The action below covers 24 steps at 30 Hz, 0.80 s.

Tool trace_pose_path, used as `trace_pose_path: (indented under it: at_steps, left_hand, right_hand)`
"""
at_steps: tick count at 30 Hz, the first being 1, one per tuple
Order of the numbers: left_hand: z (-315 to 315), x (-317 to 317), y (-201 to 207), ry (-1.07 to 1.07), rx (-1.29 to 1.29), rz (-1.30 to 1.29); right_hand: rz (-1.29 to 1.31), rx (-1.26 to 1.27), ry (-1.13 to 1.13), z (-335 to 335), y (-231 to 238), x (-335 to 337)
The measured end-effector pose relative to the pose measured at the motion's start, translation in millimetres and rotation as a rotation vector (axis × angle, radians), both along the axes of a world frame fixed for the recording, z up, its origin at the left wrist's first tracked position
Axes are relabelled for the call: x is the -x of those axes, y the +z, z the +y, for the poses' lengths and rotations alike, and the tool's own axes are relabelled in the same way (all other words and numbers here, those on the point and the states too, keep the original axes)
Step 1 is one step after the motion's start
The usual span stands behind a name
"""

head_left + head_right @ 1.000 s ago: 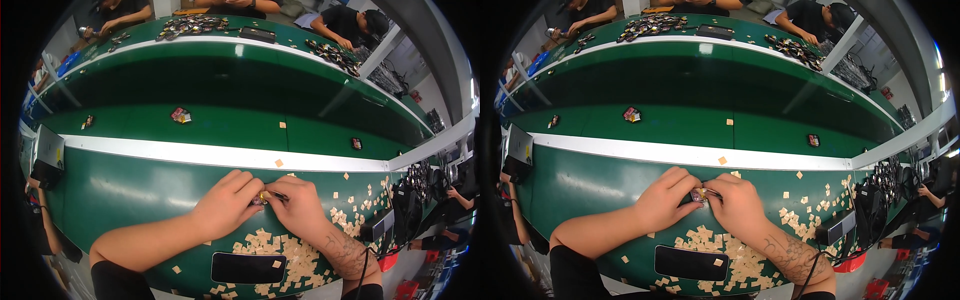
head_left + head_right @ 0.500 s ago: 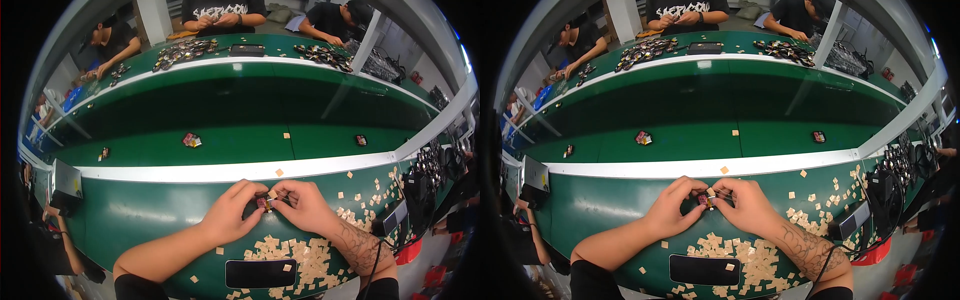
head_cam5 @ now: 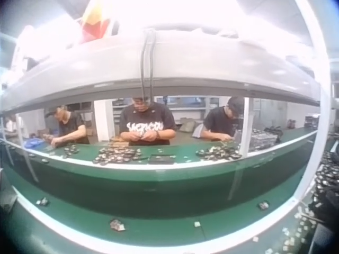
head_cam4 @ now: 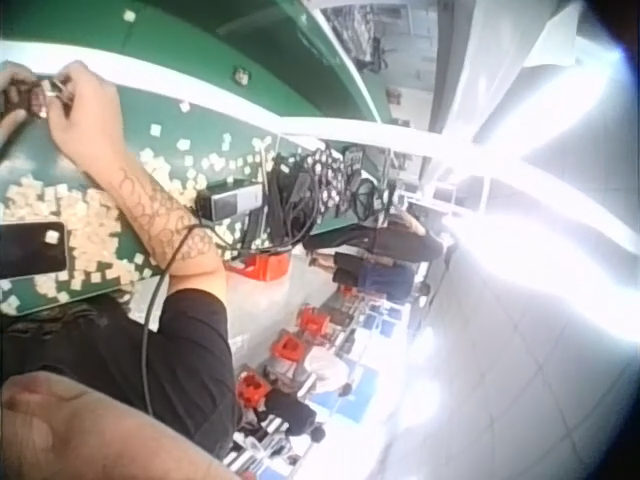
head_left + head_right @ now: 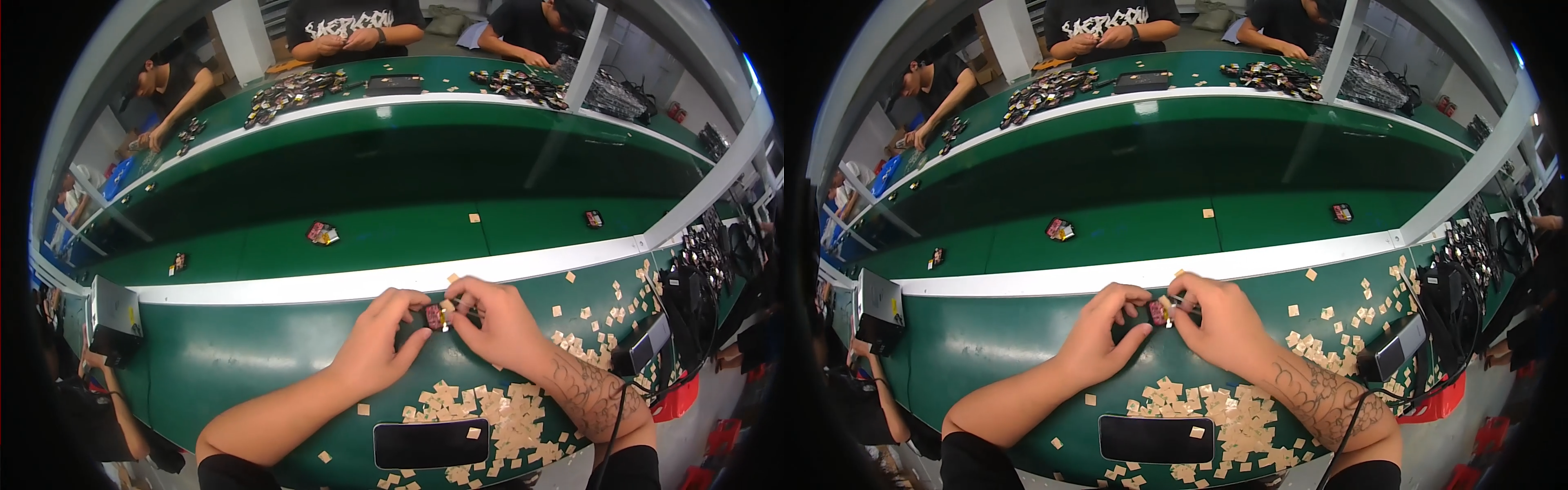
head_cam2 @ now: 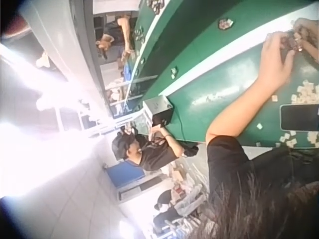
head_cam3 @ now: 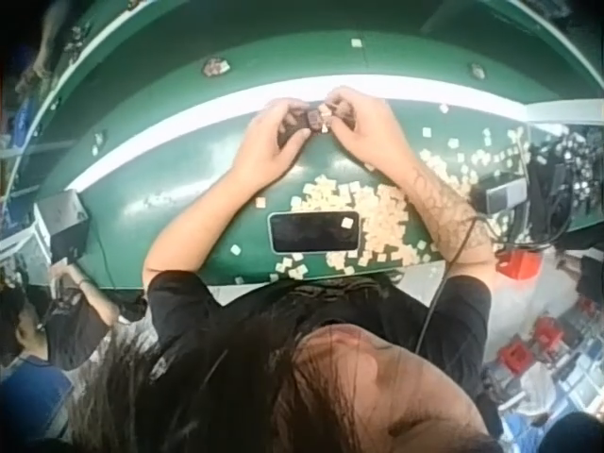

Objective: Assembling small electronic sensor modules at a factory workbench by attaching components to adhesive squares.

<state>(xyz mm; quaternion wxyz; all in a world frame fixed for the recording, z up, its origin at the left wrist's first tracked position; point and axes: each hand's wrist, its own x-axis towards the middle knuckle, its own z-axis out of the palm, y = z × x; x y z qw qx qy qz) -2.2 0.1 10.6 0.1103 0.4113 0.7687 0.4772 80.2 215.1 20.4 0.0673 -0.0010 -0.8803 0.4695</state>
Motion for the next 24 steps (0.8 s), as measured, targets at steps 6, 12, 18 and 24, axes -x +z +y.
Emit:
trace_pose_path:
  at_steps: [6,12,18,24]
  left_hand:
    - [-3.1,3.6,-1.3,0.009,0.006,0.03]
    - [-5.5,4.9,-2.3,0.053,-0.027,-0.014]
    - [-8.4,33.6,-4.2,0.199,0.024,0.314]
    - [-10.4,69.4,-12.7,0.49,0.098,0.305]
  right_hand:
    - [0.057,0.019,-0.459,35.4,-2.5,20.8]
    - [0.117,-0.257,-0.228,44.3,-11.9,18.2]
    - [0.236,-0.368,-0.26,39.6,-5.3,16.5]
    - [0.202,-0.396,-0.22,39.7,-17.1,15.8]
